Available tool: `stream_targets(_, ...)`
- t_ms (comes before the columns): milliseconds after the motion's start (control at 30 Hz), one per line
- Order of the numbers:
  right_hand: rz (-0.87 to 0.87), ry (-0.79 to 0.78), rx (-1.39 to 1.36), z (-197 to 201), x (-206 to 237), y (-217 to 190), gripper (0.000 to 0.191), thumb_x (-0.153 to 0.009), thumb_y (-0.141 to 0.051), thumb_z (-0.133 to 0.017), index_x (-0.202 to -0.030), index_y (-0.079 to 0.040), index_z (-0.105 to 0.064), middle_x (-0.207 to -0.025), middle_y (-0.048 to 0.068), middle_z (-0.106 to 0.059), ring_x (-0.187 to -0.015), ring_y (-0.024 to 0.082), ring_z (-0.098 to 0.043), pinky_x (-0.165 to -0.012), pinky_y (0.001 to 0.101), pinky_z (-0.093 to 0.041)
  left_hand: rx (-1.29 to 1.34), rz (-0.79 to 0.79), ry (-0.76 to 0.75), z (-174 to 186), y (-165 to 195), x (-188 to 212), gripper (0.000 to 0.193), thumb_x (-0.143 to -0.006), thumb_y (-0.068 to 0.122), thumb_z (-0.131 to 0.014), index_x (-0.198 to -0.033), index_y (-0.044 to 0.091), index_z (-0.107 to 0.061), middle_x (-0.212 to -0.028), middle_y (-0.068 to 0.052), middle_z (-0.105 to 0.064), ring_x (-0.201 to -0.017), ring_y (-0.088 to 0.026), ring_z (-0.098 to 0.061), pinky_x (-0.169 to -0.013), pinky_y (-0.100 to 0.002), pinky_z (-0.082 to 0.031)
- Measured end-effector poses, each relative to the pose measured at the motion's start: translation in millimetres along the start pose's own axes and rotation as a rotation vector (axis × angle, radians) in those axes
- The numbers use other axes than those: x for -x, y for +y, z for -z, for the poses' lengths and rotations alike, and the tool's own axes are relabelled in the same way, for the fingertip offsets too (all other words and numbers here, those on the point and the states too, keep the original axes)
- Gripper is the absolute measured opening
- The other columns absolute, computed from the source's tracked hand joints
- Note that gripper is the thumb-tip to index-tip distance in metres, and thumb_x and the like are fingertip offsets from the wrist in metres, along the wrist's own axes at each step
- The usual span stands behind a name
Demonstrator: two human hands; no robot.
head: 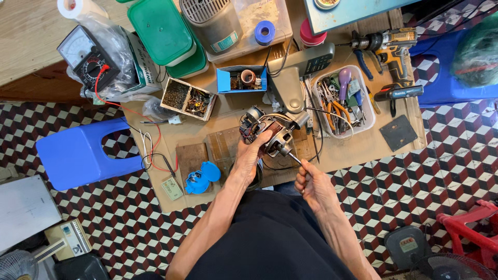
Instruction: The person disassembles an electric motor using a cordless drill and a screwdriver. They remove the outer casing, separate the rotor from the stator, and inspect the internal components.
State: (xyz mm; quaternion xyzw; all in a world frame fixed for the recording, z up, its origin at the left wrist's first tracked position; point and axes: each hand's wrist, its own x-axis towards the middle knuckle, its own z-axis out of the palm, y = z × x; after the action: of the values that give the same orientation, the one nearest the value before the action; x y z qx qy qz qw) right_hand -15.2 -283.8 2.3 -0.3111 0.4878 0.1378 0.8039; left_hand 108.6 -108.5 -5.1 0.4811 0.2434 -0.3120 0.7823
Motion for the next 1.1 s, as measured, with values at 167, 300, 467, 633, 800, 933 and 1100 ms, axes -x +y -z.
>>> stream_targets(167,-0.054,-0.015,-0.063,3.2,-3.7,2.3,0.032,-0.097,-0.031,-0.066,-0.076,-0.010,-0.054,-0.061,0.001,-0.050,-0.053,0.014,-0.046,-0.051,0.0276,-0.039,0.021,0.015,0.043,-1.1,-1.3,-0.2,0.065,-0.076,0.030,-0.087,-0.130,0.009,-0.058,-0.109,-0.005,-0.070,-0.091,-0.015,-0.071,-0.075,-0.033,-0.062)
stream_targets(300,-0.035,-0.013,0.019,1.8,-2.8,2.9,0.034,-0.099,-0.032,-0.065,-0.075,-0.009,-0.055,-0.061,0.003,-0.051,-0.054,0.015,-0.047,-0.052,0.0281,-0.041,0.035,0.020,0.039,0.4,0.9,-1.1,0.061,-0.076,0.029,-0.086,-0.128,0.010,-0.059,-0.107,-0.003,-0.070,-0.089,-0.014,-0.071,-0.074,-0.032,-0.063)
stream_targets(467,0.433,-0.025,0.626,1.2,7.7,8.5,0.036,-0.104,-0.032,-0.059,-0.084,-0.002,-0.066,-0.071,0.003,-0.060,-0.066,0.012,-0.057,-0.061,0.0252,-0.049,-0.002,0.024,0.039,1.5,5.6,2.5,0.056,-0.078,0.033,-0.085,-0.125,0.009,-0.064,-0.103,-0.002,-0.073,-0.086,-0.012,-0.071,-0.072,-0.030,-0.061)
stream_targets(633,0.466,-0.052,0.847,-5.8,15.1,-8.8,0.040,-0.100,-0.039,-0.059,-0.104,-0.002,-0.074,-0.086,0.008,-0.074,-0.080,0.013,-0.066,-0.073,0.0246,-0.056,-0.067,-0.024,0.013,-3.9,15.1,6.0,0.058,-0.078,0.034,-0.085,-0.125,0.007,-0.065,-0.104,-0.005,-0.072,-0.088,-0.013,-0.070,-0.073,-0.031,-0.059)
stream_targets(800,0.133,0.009,0.920,-38.3,-10.4,-47.3,0.064,-0.089,-0.060,-0.059,-0.130,-0.012,-0.066,-0.111,0.003,-0.072,-0.100,0.013,-0.066,-0.078,0.0256,-0.051,-0.192,-0.064,0.075,-5.4,19.9,8.8,0.062,-0.073,0.033,-0.084,-0.124,0.010,-0.059,-0.110,-0.005,-0.071,-0.099,-0.016,-0.072,-0.088,-0.033,-0.061)
stream_targets(933,-0.128,-0.323,0.601,-67.9,-43.0,-51.4,0.063,-0.079,-0.055,-0.070,-0.123,-0.009,-0.066,-0.108,0.000,-0.071,-0.098,0.011,-0.065,-0.076,0.0278,-0.056,-0.096,-0.115,0.005,-4.8,13.4,11.4,0.062,-0.075,0.032,-0.087,-0.124,0.002,-0.063,-0.112,-0.009,-0.071,-0.102,-0.019,-0.069,-0.091,-0.034,-0.058)
stream_targets(1100,-0.086,-0.438,0.586,-60.0,-57.7,-48.9,0.052,-0.081,-0.049,-0.078,-0.108,-0.006,-0.068,-0.093,0.004,-0.067,-0.078,0.013,-0.060,-0.064,0.0285,-0.047,-0.098,-0.141,0.059,-2.6,6.8,10.1,0.066,-0.073,0.030,-0.088,-0.128,0.005,-0.060,-0.117,-0.007,-0.068,-0.108,-0.017,-0.065,-0.097,-0.034,-0.053)
